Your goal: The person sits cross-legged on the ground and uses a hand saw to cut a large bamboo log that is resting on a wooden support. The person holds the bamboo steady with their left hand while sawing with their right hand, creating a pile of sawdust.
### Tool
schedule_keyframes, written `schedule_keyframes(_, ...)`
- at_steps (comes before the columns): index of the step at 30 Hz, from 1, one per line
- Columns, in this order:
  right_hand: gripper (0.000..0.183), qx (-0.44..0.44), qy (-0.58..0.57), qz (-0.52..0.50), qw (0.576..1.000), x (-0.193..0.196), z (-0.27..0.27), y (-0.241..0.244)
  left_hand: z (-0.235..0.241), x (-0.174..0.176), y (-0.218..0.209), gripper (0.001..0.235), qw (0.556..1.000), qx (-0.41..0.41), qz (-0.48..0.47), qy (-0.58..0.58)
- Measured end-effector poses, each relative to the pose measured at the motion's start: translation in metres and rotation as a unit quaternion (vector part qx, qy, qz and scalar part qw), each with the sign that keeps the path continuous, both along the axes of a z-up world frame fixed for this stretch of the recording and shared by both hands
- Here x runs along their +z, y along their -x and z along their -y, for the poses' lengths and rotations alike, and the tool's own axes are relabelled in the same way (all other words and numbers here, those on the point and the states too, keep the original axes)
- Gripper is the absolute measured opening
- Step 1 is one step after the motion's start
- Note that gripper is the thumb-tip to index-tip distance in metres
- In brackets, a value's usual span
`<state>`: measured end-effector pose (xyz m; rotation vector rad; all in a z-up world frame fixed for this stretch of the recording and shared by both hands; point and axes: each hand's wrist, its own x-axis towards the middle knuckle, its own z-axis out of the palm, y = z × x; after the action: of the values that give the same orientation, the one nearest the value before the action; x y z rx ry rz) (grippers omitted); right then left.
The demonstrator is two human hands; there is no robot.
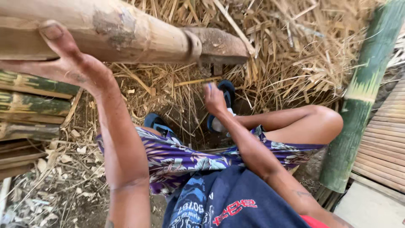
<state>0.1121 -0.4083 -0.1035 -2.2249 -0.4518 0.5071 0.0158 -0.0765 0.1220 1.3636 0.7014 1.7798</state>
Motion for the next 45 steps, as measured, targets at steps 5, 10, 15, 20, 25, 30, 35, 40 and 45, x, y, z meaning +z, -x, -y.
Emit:
schedule_keyframes(5,0.050,-0.067,0.004,-0.075,0.995,-0.042,0.009,0.008,0.013,0.007,0.014,0.135,0.997,-0.048,0.021,0.055)
schedule_keyframes(10,0.058,-0.066,-0.027,-0.113,0.991,-0.061,0.030,0.005,0.001,0.006,0.020,0.130,0.998,-0.039,0.037,0.025)
schedule_keyframes(15,0.051,-0.075,0.017,-0.165,0.983,0.001,0.025,0.001,-0.024,-0.018,0.007,0.127,0.993,-0.100,0.063,0.030)
schedule_keyframes(20,0.048,0.004,-0.021,-0.048,0.999,0.031,0.022,-0.016,-0.063,-0.062,0.008,0.117,0.948,-0.282,0.114,0.091)
schedule_keyframes(25,0.045,0.065,-0.077,-0.030,0.994,0.089,0.002,-0.018,-0.049,-0.054,0.007,0.117,0.987,-0.142,0.052,-0.060)
schedule_keyframes(30,0.054,0.153,-0.075,-0.013,0.985,0.098,0.004,-0.011,-0.039,-0.045,0.006,0.111,0.986,-0.147,0.073,-0.027)
schedule_keyframes(35,0.060,0.078,0.043,-0.007,0.996,0.006,0.006,-0.065,-0.034,-0.050,0.012,0.090,0.975,-0.195,0.097,0.034)
schedule_keyframes(40,0.052,0.079,0.030,-0.078,0.993,0.064,-0.006,-0.044,-0.039,-0.086,0.010,0.080,0.967,-0.236,0.058,0.080)
schedule_keyframes(45,0.050,0.073,-0.042,0.017,0.996,0.069,-0.005,-0.003,-0.046,-0.092,0.018,0.099,0.995,0.063,-0.079,-0.004)
